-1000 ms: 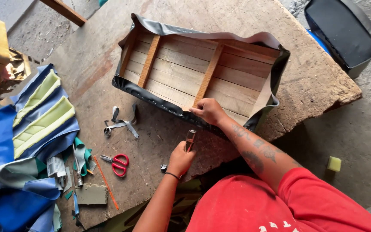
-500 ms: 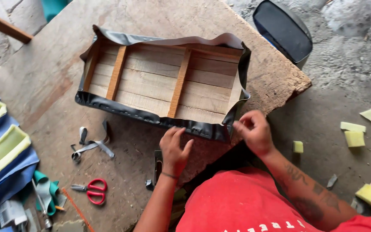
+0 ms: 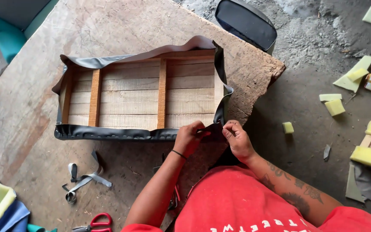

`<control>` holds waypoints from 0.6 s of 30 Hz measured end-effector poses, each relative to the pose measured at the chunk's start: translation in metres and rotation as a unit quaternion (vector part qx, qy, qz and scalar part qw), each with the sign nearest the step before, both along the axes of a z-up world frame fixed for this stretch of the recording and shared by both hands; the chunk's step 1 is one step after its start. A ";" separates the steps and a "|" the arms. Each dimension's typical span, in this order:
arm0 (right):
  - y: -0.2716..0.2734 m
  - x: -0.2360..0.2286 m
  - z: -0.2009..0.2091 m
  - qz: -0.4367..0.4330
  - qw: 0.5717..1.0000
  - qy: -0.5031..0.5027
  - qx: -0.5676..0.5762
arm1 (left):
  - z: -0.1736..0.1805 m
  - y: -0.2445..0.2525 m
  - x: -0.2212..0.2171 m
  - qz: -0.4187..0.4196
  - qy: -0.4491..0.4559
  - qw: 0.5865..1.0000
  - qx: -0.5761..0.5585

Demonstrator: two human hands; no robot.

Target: Stretching a black vinyl cover over a wooden furniture frame and securing it with a manual stapler.

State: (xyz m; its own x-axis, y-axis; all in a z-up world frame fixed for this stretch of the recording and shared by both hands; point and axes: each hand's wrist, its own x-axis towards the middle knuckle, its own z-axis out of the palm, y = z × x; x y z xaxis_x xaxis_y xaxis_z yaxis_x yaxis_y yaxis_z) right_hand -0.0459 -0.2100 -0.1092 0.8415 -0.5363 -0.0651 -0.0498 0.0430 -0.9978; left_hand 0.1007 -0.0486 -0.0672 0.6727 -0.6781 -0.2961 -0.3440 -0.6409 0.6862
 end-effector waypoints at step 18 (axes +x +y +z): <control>-0.045 0.048 0.005 0.104 0.949 0.297 0.014 | -0.025 -0.026 -0.033 0.053 -0.196 0.978 0.053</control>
